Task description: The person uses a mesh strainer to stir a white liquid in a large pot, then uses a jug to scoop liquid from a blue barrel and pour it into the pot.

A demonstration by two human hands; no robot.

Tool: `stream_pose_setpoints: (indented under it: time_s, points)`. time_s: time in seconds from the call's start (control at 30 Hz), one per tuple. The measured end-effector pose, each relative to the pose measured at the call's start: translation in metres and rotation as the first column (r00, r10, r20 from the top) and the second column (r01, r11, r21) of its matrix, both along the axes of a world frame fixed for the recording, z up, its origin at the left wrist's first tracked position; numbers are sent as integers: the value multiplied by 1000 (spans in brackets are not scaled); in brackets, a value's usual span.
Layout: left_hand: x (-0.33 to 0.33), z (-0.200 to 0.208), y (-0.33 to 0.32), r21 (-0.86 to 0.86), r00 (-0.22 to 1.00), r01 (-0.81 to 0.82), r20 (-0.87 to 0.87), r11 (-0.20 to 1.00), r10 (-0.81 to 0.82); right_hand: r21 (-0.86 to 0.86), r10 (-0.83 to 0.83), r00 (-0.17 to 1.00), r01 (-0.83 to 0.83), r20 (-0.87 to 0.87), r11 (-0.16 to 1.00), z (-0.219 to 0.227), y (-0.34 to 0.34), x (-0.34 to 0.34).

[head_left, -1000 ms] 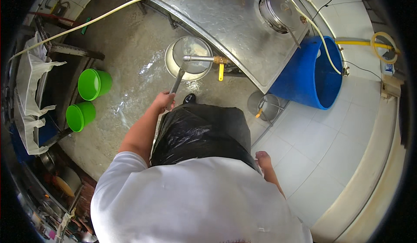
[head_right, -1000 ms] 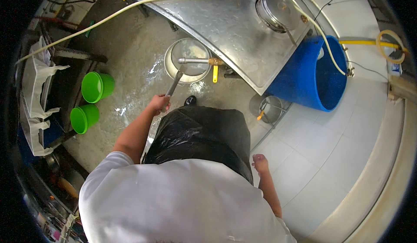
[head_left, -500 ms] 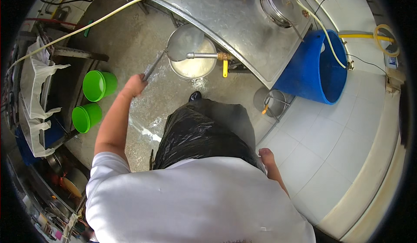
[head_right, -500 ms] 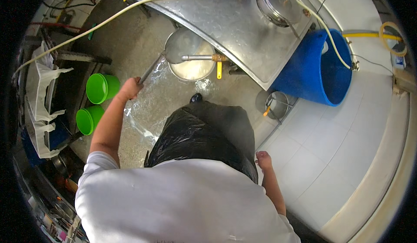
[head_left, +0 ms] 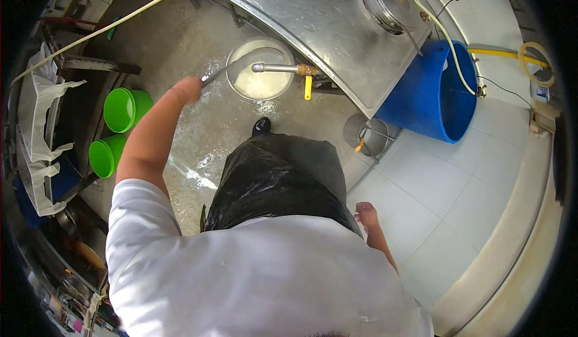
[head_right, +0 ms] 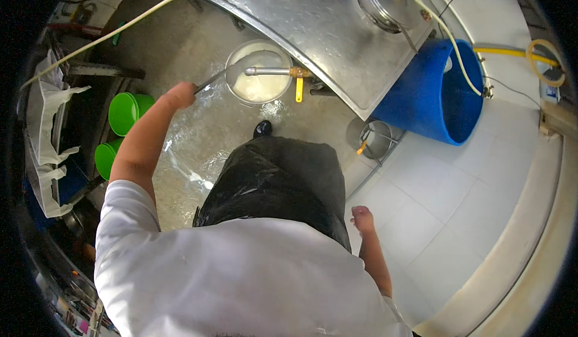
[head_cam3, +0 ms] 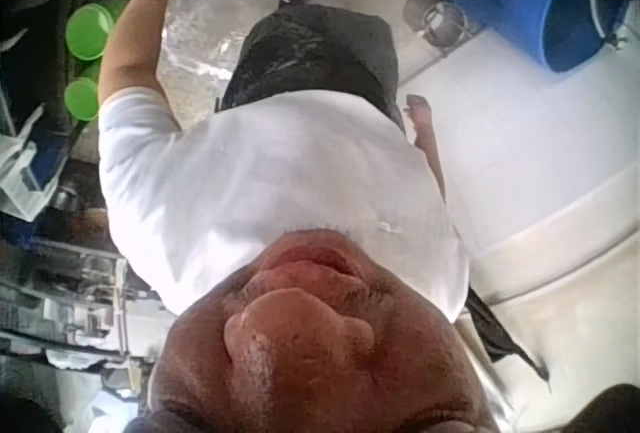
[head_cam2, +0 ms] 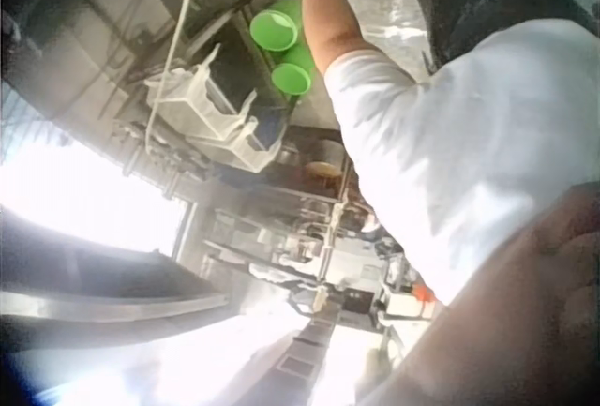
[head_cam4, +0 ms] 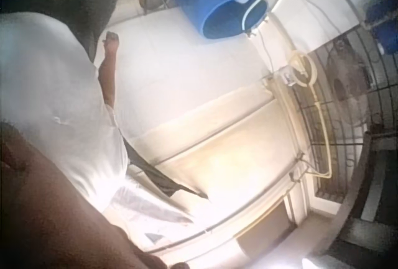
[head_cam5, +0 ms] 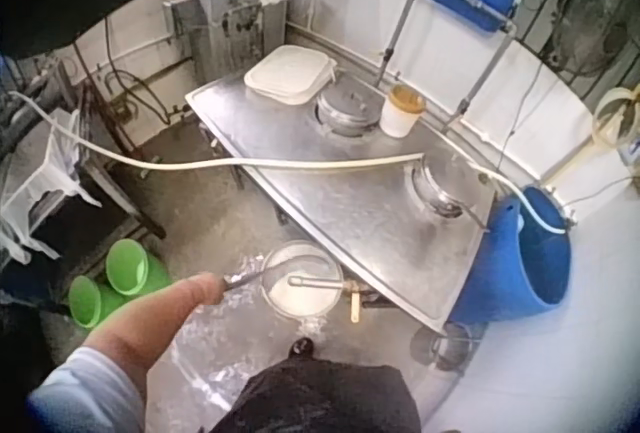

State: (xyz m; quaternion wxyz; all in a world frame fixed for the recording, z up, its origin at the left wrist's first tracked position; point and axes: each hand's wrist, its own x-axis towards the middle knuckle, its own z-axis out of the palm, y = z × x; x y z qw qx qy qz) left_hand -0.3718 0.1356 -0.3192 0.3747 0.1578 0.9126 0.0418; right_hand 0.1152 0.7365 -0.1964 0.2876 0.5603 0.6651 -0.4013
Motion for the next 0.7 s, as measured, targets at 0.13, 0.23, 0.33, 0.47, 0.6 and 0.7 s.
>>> stream_pose_setpoints:
  time_s: [0.13, 0.23, 0.33, 0.47, 0.6, 0.7]
  points:
    - [12, 38, 40, 17, 958, -161, 242, 987, 153, -22, -27, 999, 27, -17, 999, -8, 7, 14]
    - [34, 30, 52, 41, 898, -317, 333, 948, 286, 3, -7, 1000, 7, 1, 1000, -8, 2, 8]
    - [65, -3, 58, 134, 729, -604, 493, 786, 475, 9, 25, 999, -25, -24, 1000, -9, 2, 7]
    - [106, -12, 72, 189, 592, -764, 585, 617, 554, -10, 3, 998, -3, -59, 1000, -11, -2, -5]
    - [142, -21, 77, 144, 309, -942, 728, 304, 612, 0, 39, 996, -40, -79, 999, -18, -1, -16]
    - [161, -7, 78, 124, 234, -968, 770, 220, 594, 48, 147, 981, -142, -126, 989, -25, 3, -30]
